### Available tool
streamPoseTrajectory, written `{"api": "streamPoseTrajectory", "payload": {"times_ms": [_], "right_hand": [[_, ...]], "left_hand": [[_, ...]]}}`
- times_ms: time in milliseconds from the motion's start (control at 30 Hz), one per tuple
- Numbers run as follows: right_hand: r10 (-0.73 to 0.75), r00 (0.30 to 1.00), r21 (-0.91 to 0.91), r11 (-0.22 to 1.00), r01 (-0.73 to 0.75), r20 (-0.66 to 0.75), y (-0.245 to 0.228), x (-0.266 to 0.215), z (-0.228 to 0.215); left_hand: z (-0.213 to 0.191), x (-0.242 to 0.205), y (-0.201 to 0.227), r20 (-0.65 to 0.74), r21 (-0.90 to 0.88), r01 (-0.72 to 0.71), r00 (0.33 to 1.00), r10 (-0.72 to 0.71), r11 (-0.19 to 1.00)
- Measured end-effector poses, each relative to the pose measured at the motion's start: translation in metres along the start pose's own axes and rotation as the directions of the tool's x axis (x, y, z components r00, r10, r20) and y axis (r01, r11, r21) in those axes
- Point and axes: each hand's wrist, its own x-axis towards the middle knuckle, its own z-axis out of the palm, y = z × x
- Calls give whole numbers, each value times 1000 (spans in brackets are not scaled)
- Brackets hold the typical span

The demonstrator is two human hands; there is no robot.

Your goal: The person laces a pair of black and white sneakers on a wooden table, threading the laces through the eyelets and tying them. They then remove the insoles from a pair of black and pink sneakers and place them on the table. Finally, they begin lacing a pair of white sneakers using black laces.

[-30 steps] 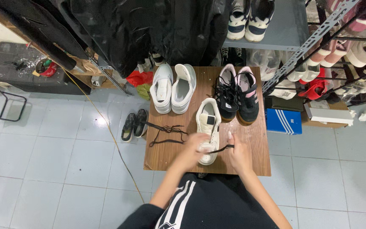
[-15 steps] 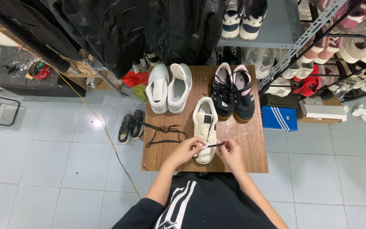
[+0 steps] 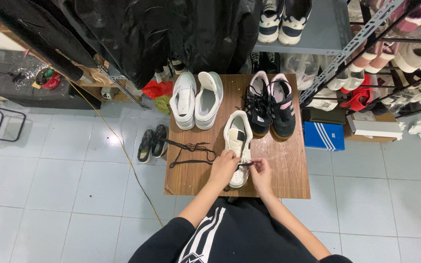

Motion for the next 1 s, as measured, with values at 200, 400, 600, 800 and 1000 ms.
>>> {"api": "streamPoseTrajectory", "payload": {"times_ms": [200,400,600,800,1000], "right_hand": [[-76,997,-52,996,78,31,8,1,4],[-123,991,-104,986,128,56,7,-1,12],[-167,967,-93,978,187,191,13,6,9],[-89,870,-150,972,183,485,-16,27,-11],[89,689,-314,926,209,720,-77,54,-10]], "left_hand": [[6,13,-13,78,-45,-5,997,8,999],[12,24,-20,150,-62,31,988,-21,998],[22,26,-30,259,-40,42,965,-30,998],[30,25,-31,271,5,22,962,-23,1000],[31,37,-35,384,86,25,922,-56,996]]}}
